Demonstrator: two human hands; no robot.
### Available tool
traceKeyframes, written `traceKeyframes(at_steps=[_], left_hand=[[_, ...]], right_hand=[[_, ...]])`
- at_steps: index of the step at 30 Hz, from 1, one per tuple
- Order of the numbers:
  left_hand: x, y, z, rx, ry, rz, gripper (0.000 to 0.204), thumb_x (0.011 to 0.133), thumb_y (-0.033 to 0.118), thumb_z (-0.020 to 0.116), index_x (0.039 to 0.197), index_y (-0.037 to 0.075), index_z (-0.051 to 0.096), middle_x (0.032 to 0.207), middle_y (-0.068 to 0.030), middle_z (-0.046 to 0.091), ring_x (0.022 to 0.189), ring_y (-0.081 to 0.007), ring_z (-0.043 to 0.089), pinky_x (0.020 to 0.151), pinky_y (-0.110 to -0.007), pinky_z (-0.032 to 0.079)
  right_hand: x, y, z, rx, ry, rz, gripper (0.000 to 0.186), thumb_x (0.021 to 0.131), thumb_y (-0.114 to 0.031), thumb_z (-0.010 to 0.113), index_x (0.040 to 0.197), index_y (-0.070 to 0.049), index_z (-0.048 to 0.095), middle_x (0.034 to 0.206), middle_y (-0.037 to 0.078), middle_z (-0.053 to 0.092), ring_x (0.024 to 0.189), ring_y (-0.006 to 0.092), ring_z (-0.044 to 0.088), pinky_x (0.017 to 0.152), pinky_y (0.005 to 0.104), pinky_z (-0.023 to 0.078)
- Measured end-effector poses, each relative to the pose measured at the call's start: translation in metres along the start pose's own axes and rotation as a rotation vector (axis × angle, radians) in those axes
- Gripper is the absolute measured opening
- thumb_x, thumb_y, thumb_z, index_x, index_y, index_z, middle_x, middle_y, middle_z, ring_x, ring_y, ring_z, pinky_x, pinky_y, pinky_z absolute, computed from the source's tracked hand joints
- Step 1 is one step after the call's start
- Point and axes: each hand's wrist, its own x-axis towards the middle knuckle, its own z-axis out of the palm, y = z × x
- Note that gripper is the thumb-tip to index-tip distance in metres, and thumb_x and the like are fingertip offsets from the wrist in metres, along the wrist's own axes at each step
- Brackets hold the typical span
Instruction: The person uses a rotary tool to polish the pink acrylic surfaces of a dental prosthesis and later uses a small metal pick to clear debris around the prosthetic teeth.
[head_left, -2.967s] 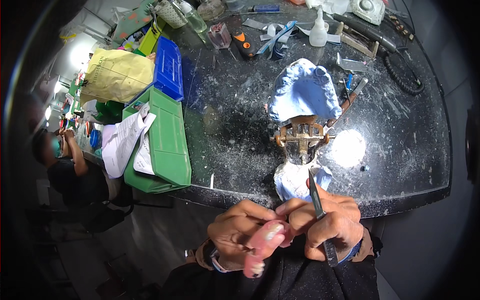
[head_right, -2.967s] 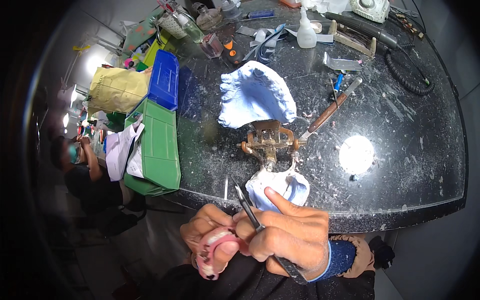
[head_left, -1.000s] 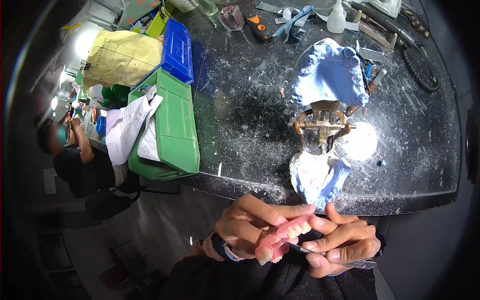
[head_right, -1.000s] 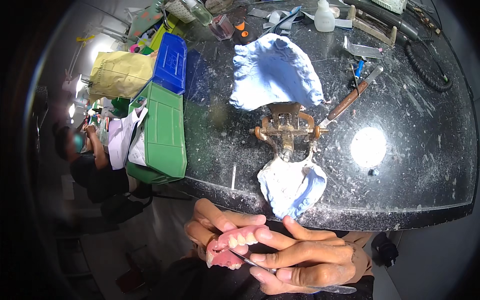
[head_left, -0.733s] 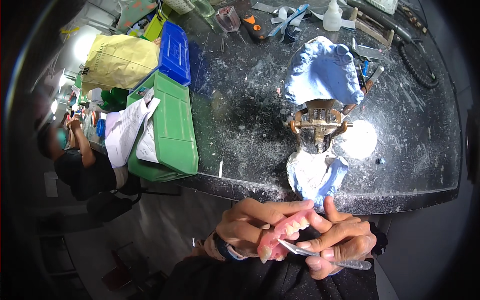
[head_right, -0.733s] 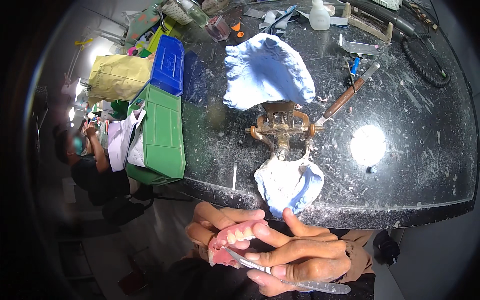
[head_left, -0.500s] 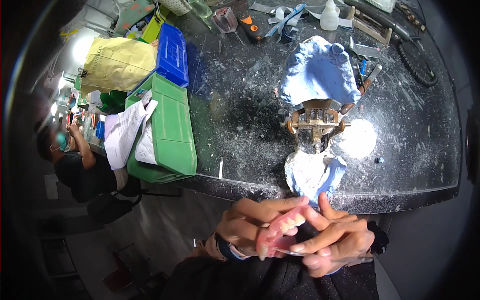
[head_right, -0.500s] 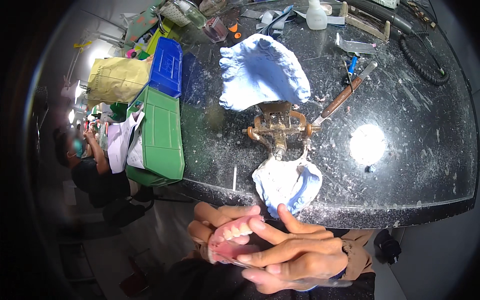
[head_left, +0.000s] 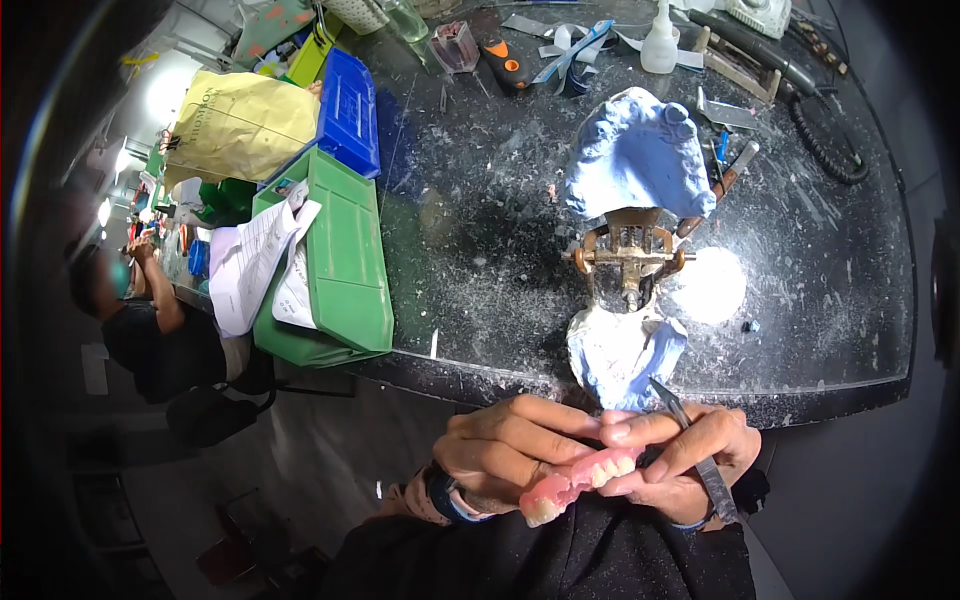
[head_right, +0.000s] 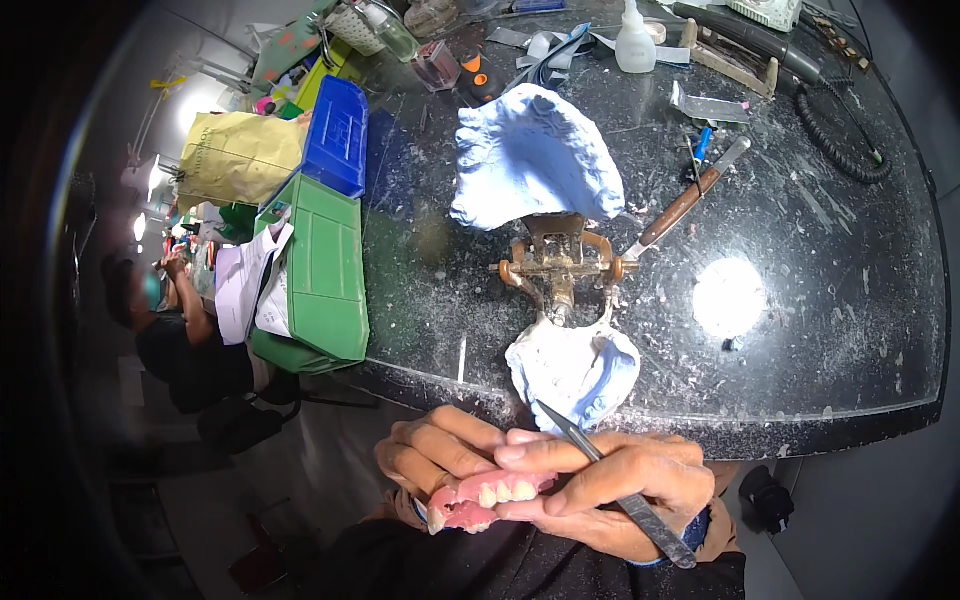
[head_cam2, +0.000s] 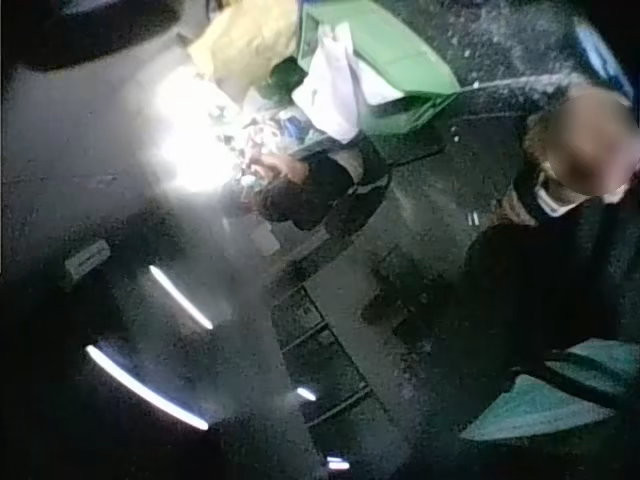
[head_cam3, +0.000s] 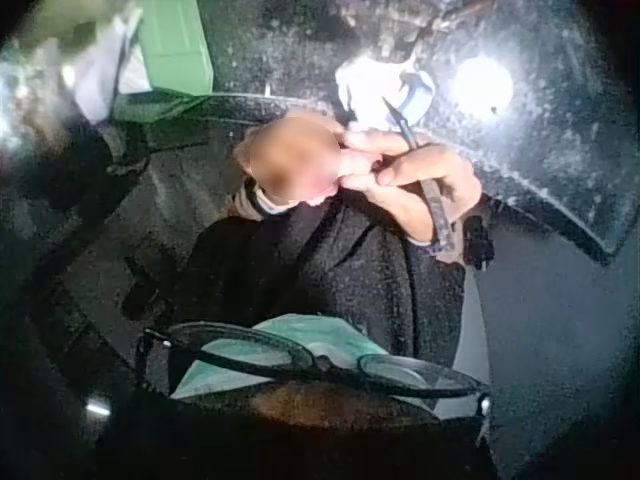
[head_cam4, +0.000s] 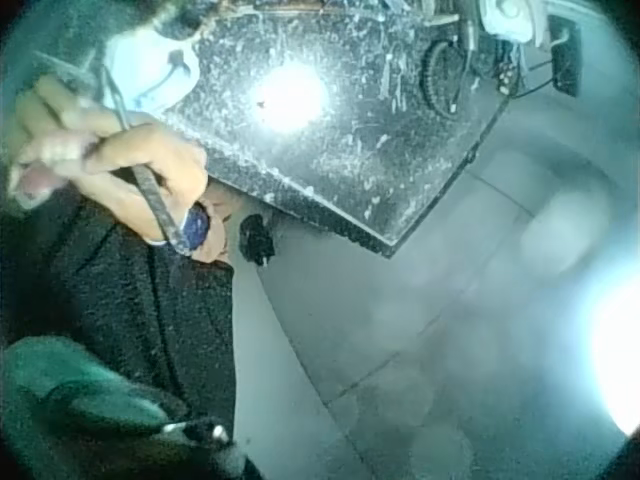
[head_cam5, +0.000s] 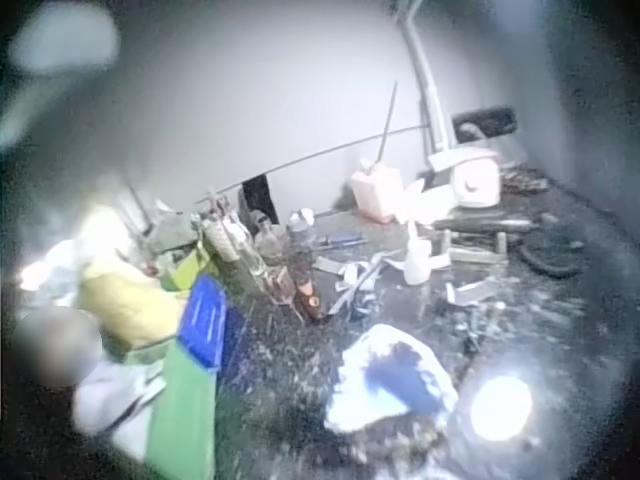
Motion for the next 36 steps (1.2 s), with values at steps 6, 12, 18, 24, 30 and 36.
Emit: traceKeyframes(at_steps=[6, 12, 18, 24, 30, 36], left_hand=[[0.014, 0.018, -0.002, 0.112, 0.071, -0.210, 0.023, 0.080, 0.013, 0.066, 0.096, -0.002, 0.060, 0.088, -0.0215, 0.063, 0.083, -0.0319, 0.064, 0.068, -0.037, 0.055], [0.028, 0.036, -0.012, 0.095, -0.060, -0.272, 0.040, 0.067, 0.012, 0.076, 0.098, -0.008, 0.059, 0.092, -0.0256, 0.062, 0.084, -0.0313, 0.064, 0.069, -0.037, 0.052], [0.031, 0.039, -0.011, 0.178, -0.117, -0.249, 0.040, 0.061, 0.012, 0.080, 0.092, -0.006, 0.062, 0.090, -0.0230, 0.064, 0.083, -0.0286, 0.065, 0.067, -0.034, 0.053], [0.032, 0.042, -0.006, 0.205, -0.142, -0.267, 0.037, 0.059, 0.006, 0.081, 0.090, -0.002, 0.063, 0.091, -0.0176, 0.065, 0.083, -0.0256, 0.065, 0.066, -0.031, 0.053], [0.033, 0.045, -0.006, 0.289, -0.114, -0.204, 0.035, 0.059, 0.008, 0.082, 0.088, 0.001, 0.064, 0.088, -0.0127, 0.066, 0.080, -0.0215, 0.065, 0.064, -0.028, 0.052], [0.033, 0.048, -0.006, 0.390, -0.081, -0.173, 0.033, 0.058, 0.010, 0.083, 0.086, 0.001, 0.067, 0.087, -0.0126, 0.066, 0.075, -0.0187, 0.065, 0.061, -0.027, 0.050]], right_hand=[[-0.006, -0.006, -0.002, -0.002, 0.033, -0.080, 0.024, 0.071, 0.002, 0.071, 0.079, -0.001, 0.048, 0.097, 0.028, 0.060, 0.089, 0.0317, 0.064, 0.075, 0.0355, 0.054], [-0.008, -0.007, 0.003, 0.185, 0.079, -0.017, 0.031, 0.065, 0.009, 0.072, 0.078, -0.003, 0.047, 0.099, 0.027, 0.060, 0.101, 0.0320, 0.058, 0.084, 0.0431, 0.051], [-0.009, -0.008, 0.002, 0.170, 0.079, -0.006, 0.024, 0.070, 0.010, 0.067, 0.080, 0.000, 0.048, 0.101, 0.030, 0.058, 0.099, 0.0350, 0.059, 0.084, 0.0435, 0.050], [-0.005, -0.003, -0.001, 0.090, 0.072, -0.081, 0.029, 0.067, 0.007, 0.072, 0.083, 0.000, 0.048, 0.099, 0.029, 0.059, 0.098, 0.0345, 0.060, 0.082, 0.0412, 0.051], [-0.007, -0.039, -0.031, -0.577, 0.323, -0.146, 0.028, 0.075, -0.012, 0.069, 0.091, 0.000, 0.049, 0.085, 0.015, 0.051, 0.072, 0.0178, 0.051, 0.062, 0.0289, 0.043], [0.056, -0.073, -0.086, -1.647, 0.370, -0.228, 0.018, 0.074, -0.001, 0.066, 0.086, -0.002, 0.052, 0.075, 0.010, 0.052, 0.061, 0.0185, 0.053, 0.055, 0.0293, 0.042]])
